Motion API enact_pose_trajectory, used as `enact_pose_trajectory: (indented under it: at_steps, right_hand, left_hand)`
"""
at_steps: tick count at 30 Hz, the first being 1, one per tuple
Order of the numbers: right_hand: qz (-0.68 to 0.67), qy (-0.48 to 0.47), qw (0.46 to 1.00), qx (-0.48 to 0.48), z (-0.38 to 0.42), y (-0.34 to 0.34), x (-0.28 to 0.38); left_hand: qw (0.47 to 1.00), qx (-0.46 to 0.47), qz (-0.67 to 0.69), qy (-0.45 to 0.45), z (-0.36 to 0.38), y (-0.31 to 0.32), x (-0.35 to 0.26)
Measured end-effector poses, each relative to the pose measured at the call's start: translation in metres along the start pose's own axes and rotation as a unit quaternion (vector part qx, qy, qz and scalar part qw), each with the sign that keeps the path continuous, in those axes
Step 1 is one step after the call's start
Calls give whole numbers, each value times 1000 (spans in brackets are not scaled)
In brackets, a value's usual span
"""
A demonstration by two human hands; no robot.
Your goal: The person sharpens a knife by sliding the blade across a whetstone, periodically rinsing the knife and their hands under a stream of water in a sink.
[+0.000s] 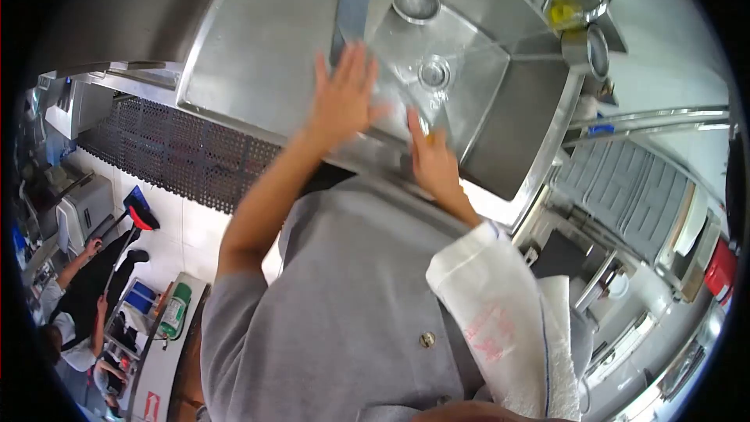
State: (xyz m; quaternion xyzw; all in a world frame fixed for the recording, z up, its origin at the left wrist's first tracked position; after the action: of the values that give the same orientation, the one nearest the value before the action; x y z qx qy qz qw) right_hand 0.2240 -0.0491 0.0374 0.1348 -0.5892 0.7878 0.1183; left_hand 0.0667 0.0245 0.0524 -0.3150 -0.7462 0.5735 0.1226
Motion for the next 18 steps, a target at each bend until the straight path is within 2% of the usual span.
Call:
enact_pose_trajectory:
  at_steps: [1, 4, 6, 7, 8, 9, 11, 13, 14, 16, 18]
  right_hand:
    - [-3, 9, 1000, 4, -22, -6, 15]
    - [9, 1, 1000, 5, -41, -5, 29]
    - [13, -27, 999, -13, -16, -5, 17]
    - [9, -4, 999, 39, -9, 0, 10]
    - [4, 22, 996, 90, -5, 10, 4]
    - [-12, -14, 999, 28, -19, 7, 14]
    - [-17, -12, 999, 25, -68, 5, 41]
    - [-11, -28, 1000, 4, -73, 3, 51]
    - [-12, -35, 999, -5, -64, 3, 46]
    - [-31, -41, 998, 41, -31, 10, 31]
    - [-32, -25, 997, 64, -45, 18, 37]
  left_hand:
    - [1000, 20, -18, -14, -13, 3, 23]
    - [996, 54, -72, 8, -20, 2, 42]
    - [999, 31, -41, 5, 0, -8, 14]
    - [1000, 20, 4, 0, 12, -8, 1]
    - [1000, 23, 3, -2, 5, -9, 14]
    - [999, 42, -22, -10, -3, -8, 33]
    - [997, 59, -47, -16, -15, 2, 63]
    - [996, 58, -63, -18, -19, 2, 87]
    - [996, 51, -73, -18, -16, -5, 81]
    - [997, 67, -34, -29, 10, -10, 42]
    - [997, 71, -28, -26, 0, -14, 58]
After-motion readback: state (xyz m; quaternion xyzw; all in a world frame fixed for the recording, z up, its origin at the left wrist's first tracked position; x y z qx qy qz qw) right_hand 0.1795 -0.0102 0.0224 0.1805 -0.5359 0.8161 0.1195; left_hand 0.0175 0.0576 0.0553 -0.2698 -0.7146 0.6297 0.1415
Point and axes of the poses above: each hand's wrist, its own z-axis away from the middle knuckle, its own y-axis out of the palm, x = y × z, the point moved 10 cm from there along -z, towards the middle knuckle, and after that the axes turned 13 degrees about y, right-handed, at the moved point
